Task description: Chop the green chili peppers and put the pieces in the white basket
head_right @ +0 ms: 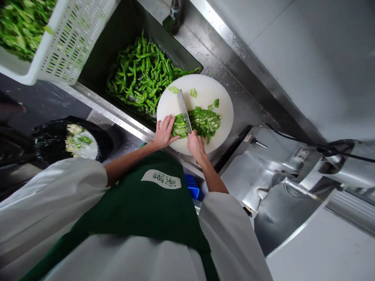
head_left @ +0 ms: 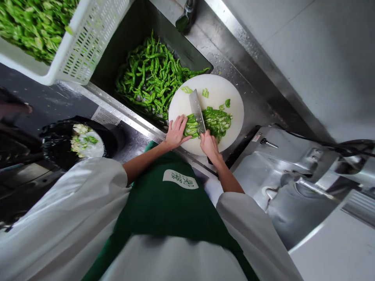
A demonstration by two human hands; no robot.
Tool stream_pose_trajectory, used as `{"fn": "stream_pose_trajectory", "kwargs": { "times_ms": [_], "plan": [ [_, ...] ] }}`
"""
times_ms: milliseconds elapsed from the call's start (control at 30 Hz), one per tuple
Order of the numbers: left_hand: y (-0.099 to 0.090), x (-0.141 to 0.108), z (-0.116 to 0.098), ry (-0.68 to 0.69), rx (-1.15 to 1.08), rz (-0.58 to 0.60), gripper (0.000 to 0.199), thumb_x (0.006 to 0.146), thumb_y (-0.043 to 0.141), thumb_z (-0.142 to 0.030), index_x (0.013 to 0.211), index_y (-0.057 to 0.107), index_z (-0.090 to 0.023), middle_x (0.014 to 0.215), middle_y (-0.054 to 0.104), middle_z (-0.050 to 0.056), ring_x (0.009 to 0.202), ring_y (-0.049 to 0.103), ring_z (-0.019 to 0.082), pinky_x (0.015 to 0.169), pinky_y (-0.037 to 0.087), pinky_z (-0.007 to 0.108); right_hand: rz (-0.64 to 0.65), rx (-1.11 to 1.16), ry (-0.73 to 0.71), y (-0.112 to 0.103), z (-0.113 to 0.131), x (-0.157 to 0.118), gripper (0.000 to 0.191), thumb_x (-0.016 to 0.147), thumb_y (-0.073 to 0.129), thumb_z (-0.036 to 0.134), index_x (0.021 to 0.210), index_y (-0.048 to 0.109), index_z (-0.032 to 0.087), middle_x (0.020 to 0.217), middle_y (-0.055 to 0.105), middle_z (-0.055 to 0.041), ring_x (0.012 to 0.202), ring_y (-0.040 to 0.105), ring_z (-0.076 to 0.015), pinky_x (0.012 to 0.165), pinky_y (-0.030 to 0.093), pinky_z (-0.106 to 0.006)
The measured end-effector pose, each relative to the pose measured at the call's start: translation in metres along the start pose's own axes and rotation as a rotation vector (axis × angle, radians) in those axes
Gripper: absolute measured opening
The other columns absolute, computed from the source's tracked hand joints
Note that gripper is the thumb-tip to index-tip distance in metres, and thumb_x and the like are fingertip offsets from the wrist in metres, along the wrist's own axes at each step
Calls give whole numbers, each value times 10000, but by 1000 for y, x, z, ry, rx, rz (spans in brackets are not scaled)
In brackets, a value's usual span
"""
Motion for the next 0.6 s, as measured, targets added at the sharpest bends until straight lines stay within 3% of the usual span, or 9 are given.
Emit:
{"fn": "stream_pose_trajectory", "kwargs": {
  "times_ms": [167,267,433,600],
  "plan": [
    [-3,-4,4,-18,-54,-60,891,1001,283,-656,1630,184,-33,1682,174,250,1583,134,335,1253,132,530,-50,-32,13,-23,1,-31,355,1095,251,308,1229,501,94,998,724,-192,920,700,-283,798,459,-328],
    [3,-3,5,-45,-55,-45,802,1026,271,-575,1633,195,-56,1682,203,227,1580,157,319,1255,122,542,-1,-45,-16,-14,12,-39,347,1093,253,308,1229,504,110,979,730,-180,903,707,-278,801,472,-330],
    [13,4,5,-46,-25,-3,708,1048,242,-458,1633,191,-64,1680,229,205,1579,184,274,1266,96,536,44,-37,-12,16,21,-18,324,1090,268,266,1228,511,101,1021,730,-192,952,714,-276,826,484,-327],
    [6,4,9,-28,-53,-31,765,1043,231,-535,1626,191,-41,1673,222,238,1578,177,300,1257,129,529,21,-3,-13,13,18,-5,332,1093,286,288,1240,514,97,1066,725,-198,986,702,-275,835,474,-318]
  ]
}}
Point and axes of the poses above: each hand's wrist, its own x-axis towards the middle knuckle, its own y-axis out of the palm, z = x × y, the point moved 8 cm from there along x, towards the middle knuckle
